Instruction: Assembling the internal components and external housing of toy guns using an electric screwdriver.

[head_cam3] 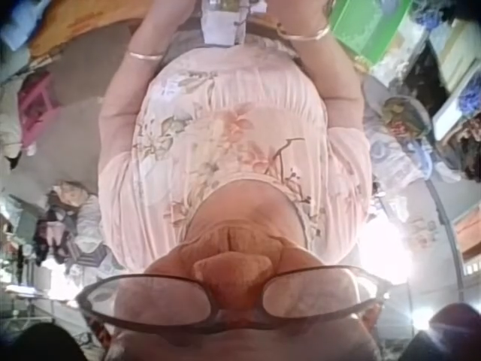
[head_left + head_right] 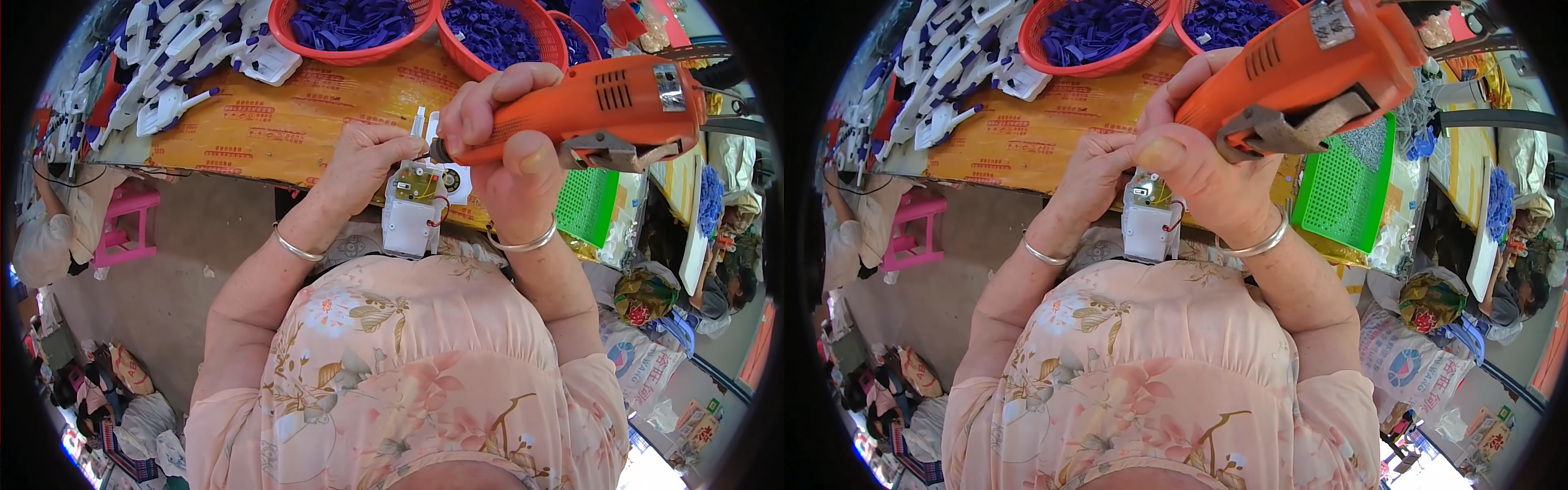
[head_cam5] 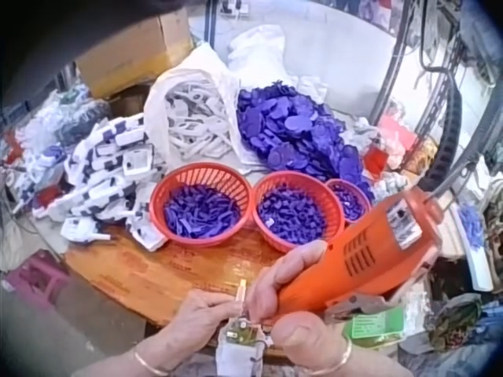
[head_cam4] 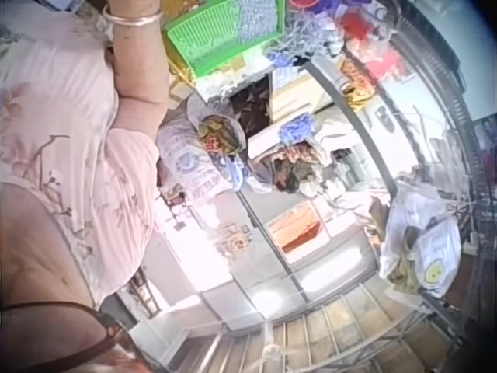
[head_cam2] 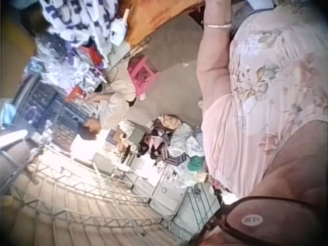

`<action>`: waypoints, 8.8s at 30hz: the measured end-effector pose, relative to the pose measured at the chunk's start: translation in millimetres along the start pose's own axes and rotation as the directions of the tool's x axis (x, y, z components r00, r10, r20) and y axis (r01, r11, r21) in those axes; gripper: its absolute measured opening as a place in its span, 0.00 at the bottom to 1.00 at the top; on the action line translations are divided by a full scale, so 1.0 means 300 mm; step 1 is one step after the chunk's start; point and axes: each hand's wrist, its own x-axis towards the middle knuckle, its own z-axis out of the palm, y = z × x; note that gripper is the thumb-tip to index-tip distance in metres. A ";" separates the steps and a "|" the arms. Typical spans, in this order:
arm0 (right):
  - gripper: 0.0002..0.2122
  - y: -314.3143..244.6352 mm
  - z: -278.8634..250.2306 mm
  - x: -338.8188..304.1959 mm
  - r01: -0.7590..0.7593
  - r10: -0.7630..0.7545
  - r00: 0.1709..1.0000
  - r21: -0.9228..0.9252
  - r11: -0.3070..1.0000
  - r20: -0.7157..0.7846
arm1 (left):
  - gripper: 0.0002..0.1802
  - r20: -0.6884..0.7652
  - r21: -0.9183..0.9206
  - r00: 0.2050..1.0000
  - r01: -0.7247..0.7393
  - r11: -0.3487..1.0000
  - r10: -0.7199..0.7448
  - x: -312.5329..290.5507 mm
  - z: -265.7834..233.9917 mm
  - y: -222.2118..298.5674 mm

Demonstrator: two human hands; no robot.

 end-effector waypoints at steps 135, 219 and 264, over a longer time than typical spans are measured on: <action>0.31 -0.013 -0.067 -0.179 0.095 0.146 0.957 -0.744 0.661 0.252 | 0.14 -0.073 -0.320 0.991 -0.130 0.938 0.113 -0.030 0.024 0.032; 0.28 0.119 -0.094 -0.204 -0.117 0.108 0.992 -0.695 0.709 -0.057 | 0.25 0.022 -0.511 0.997 -0.056 0.858 0.079 -0.031 0.046 0.002; 0.33 0.095 -0.079 -0.204 -0.133 0.183 0.983 -0.690 0.712 -0.001 | 0.27 0.021 -0.240 0.991 -0.123 0.963 0.132 -0.056 0.021 -0.035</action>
